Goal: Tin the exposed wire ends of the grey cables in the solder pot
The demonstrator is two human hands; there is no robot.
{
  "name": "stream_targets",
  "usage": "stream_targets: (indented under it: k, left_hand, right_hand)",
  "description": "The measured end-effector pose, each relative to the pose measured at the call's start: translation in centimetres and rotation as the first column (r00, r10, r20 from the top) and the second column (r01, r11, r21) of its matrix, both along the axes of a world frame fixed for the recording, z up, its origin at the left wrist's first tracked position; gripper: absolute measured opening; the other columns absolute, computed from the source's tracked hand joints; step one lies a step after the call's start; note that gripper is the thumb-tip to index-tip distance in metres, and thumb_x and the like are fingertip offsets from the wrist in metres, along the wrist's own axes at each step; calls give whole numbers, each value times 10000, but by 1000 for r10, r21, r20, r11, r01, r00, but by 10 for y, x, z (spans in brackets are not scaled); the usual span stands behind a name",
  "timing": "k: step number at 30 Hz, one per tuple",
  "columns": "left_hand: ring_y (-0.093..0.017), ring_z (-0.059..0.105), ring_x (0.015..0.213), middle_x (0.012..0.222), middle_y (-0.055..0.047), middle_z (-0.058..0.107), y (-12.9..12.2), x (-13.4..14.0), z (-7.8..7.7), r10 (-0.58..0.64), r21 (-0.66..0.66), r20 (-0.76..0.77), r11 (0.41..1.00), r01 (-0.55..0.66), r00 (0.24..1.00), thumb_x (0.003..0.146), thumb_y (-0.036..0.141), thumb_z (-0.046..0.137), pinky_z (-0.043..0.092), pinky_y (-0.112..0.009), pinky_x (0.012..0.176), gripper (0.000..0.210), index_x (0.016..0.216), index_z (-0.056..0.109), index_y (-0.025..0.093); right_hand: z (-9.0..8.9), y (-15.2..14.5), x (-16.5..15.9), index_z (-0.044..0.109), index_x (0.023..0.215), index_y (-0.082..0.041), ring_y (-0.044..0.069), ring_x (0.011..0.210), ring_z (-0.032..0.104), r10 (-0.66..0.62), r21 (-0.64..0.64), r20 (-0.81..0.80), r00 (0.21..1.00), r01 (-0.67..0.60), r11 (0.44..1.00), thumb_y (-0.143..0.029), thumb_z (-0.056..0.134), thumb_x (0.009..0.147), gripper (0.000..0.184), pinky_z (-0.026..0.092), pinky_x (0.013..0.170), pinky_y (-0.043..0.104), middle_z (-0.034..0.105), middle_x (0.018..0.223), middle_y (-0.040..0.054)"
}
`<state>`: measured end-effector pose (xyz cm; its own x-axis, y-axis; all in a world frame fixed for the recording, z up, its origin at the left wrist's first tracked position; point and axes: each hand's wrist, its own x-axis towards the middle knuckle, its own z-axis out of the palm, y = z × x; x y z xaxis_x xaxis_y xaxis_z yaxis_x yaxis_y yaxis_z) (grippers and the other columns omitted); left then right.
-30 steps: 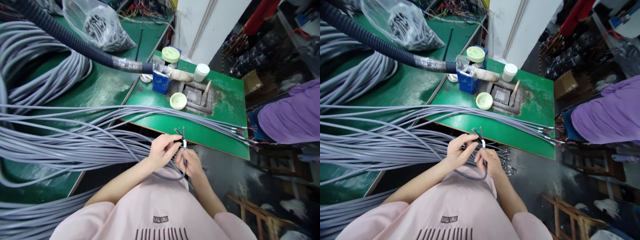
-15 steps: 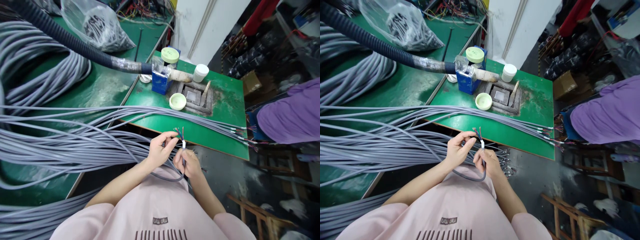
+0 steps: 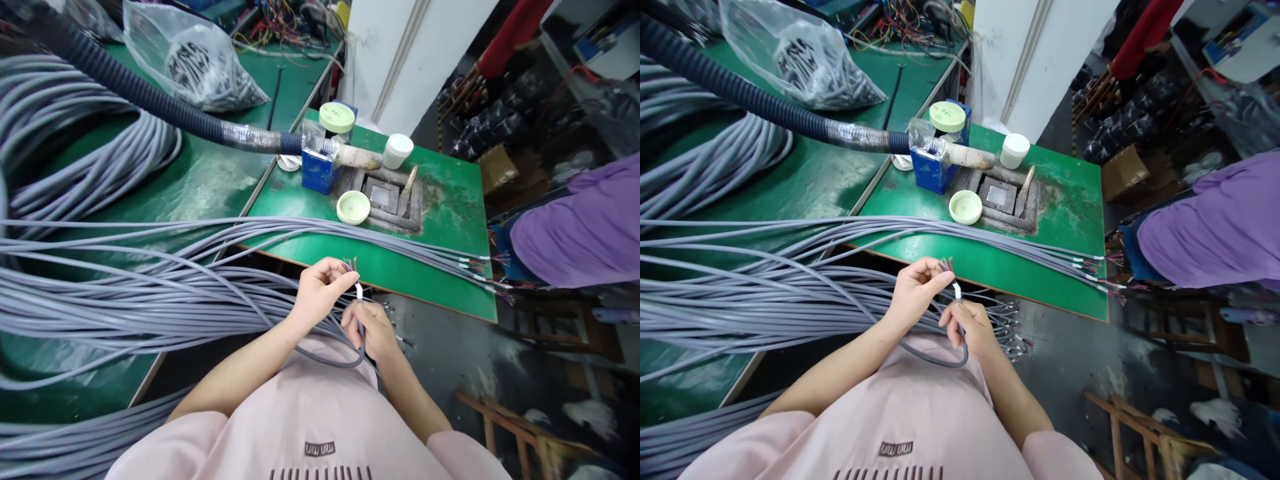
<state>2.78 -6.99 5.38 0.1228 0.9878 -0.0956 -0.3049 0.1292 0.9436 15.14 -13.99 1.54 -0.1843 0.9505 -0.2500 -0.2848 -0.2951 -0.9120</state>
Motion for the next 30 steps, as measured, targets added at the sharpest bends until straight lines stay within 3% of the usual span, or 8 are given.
stream_targets:
  k: [7, 12, 15, 18, 21, 24, 27, 30]
  left_hand:
    - [-104, 587, 532, 627, -19, 678, -3, 1, -7, 37, 39, -52, 999, -35, 998, 701, 367, 738, 487, -232, 549, 227, 660, 672, 153]
    - [-108, 577, 528, 570, -4, 649, -6, -2, -16, 167, 266, -269, 959, -93, 949, 786, 304, 671, 480, -243, 575, 177, 685, 696, 161]
    - [-90, 522, 505, 527, 23, 586, -6, -5, -18, 278, 490, -354, 869, -77, 893, 820, 252, 640, 443, -232, 558, 166, 682, 676, 167]
    - [-85, 505, 517, 553, 25, 591, -7, -7, -20, 346, 692, -368, 722, 6, 863, 830, 202, 633, 419, -231, 561, 99, 742, 663, 169]
    - [-91, 511, 529, 592, 11, 624, -8, -7, -21, 363, 795, -366, 601, 85, 857, 827, 160, 633, 407, -241, 568, 25, 817, 656, 164]
    - [-93, 502, 514, 594, 7, 635, -11, -6, -21, 377, 834, -357, 540, 110, 854, 813, 137, 645, 395, -246, 559, 40, 845, 646, 162]
    - [-86, 486, 489, 573, 16, 626, -13, -5, -21, 352, 832, -339, 545, 103, 872, 807, 135, 646, 383, -237, 538, 37, 814, 645, 172]
    - [-79, 457, 459, 512, 30, 572, -16, -4, -21, 219, 714, -342, 692, 102, 914, 817, 191, 639, 366, -226, 507, 88, 733, 666, 186]
  right_hand:
    - [-3, 0, -4, 623, 690, -160, 82, 297, 330, -104, -13, -40, 994, 103, 995, -548, 533, 858, 432, 239, 386, 229, 468, 332, -43]
    - [-3, 1, -8, 649, 739, -155, 82, 312, 339, -131, -2, -53, 990, 131, 991, -504, 523, 880, 397, 244, 398, 232, 476, 348, -44]
    - [-1, 2, -9, 655, 750, -156, 87, 332, 361, -138, 14, -37, 990, 139, 990, -486, 518, 889, 383, 265, 408, 232, 483, 360, -41]
    - [2, 6, -6, 644, 726, -166, 90, 339, 362, -168, 16, -9, 986, 168, 986, -501, 536, 875, 383, 262, 391, 228, 486, 376, -39]
    - [6, 12, 1, 576, 564, -174, 87, 342, 365, -180, 34, 15, 984, 179, 983, -526, 539, 864, 464, 254, 386, 232, 471, 375, -26]
    - [10, 19, 6, 539, 506, -178, 75, 342, 348, -176, 75, 33, 984, 173, 982, -513, 553, 857, 486, 253, 407, 233, 428, 347, -38]
    - [16, 25, 9, 579, 536, -177, 71, 341, 332, -146, 72, 64, 987, 142, 987, -467, 597, 832, 414, 244, 422, 233, 407, 329, -54]
    - [22, 29, 9, 691, 689, -177, 74, 353, 341, -165, 54, 86, 983, 160, 986, -396, 642, 789, 246, 255, 436, 238, 438, 358, -61]
